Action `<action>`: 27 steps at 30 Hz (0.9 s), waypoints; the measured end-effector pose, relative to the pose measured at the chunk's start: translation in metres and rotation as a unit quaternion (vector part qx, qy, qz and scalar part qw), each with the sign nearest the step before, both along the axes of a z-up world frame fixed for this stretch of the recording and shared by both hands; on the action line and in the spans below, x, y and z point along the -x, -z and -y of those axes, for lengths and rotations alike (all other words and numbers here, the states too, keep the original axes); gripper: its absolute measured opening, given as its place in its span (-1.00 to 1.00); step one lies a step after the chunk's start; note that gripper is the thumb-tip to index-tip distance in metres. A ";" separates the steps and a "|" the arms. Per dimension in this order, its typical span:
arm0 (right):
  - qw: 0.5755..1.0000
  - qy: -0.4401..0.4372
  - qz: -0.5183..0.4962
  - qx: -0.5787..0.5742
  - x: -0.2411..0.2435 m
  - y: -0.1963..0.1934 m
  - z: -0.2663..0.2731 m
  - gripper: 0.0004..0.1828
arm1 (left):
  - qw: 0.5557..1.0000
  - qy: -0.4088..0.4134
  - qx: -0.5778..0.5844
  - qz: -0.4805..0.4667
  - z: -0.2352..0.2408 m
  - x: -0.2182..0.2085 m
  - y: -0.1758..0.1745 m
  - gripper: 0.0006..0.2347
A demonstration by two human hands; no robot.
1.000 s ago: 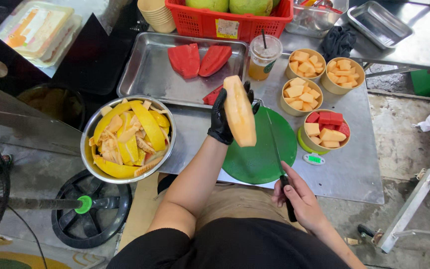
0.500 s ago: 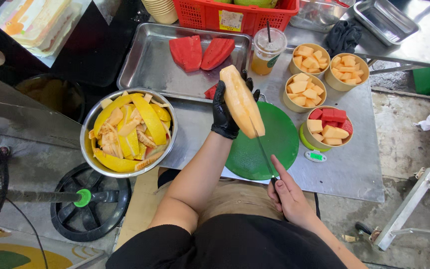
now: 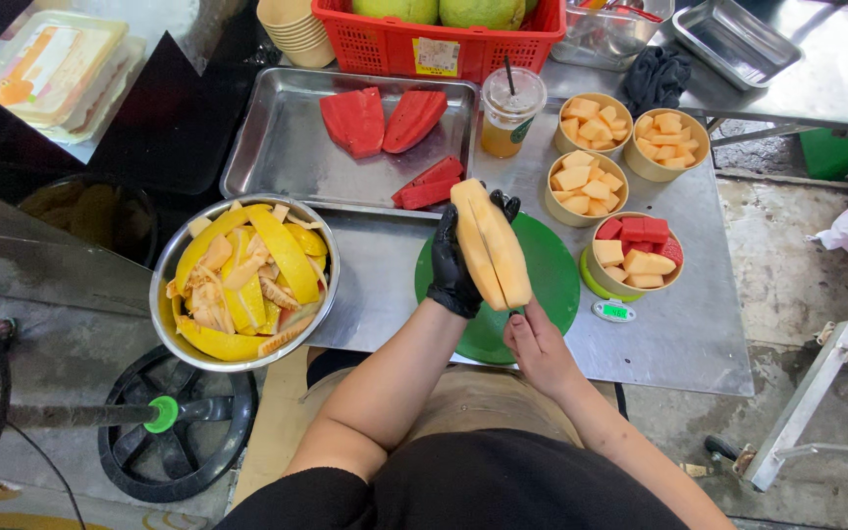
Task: The person uses a knife to cut slices of watermelon and melon on a cutting board and places the fruit pieces into paper bowls.
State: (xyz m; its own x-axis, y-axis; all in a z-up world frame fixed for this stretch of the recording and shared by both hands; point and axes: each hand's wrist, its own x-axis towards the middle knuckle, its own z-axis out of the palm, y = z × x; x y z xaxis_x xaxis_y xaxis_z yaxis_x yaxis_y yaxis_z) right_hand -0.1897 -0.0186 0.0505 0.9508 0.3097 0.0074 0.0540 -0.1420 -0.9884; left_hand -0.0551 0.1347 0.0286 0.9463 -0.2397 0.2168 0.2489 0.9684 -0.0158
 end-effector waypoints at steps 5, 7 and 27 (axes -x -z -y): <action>0.999 -0.014 -0.029 0.010 -0.007 -0.012 0.006 -0.33 | 0.995 0.013 -0.089 -0.034 -0.013 0.000 -0.007 -0.52; 0.999 -0.031 -0.010 0.002 -0.006 -0.020 0.003 -0.33 | 0.993 -0.004 -0.106 -0.055 -0.021 -0.016 -0.006 -0.57; 0.961 0.081 0.042 0.261 -0.049 -0.011 0.014 -0.20 | 0.938 0.187 -0.267 -0.116 -0.006 0.019 0.036 -0.45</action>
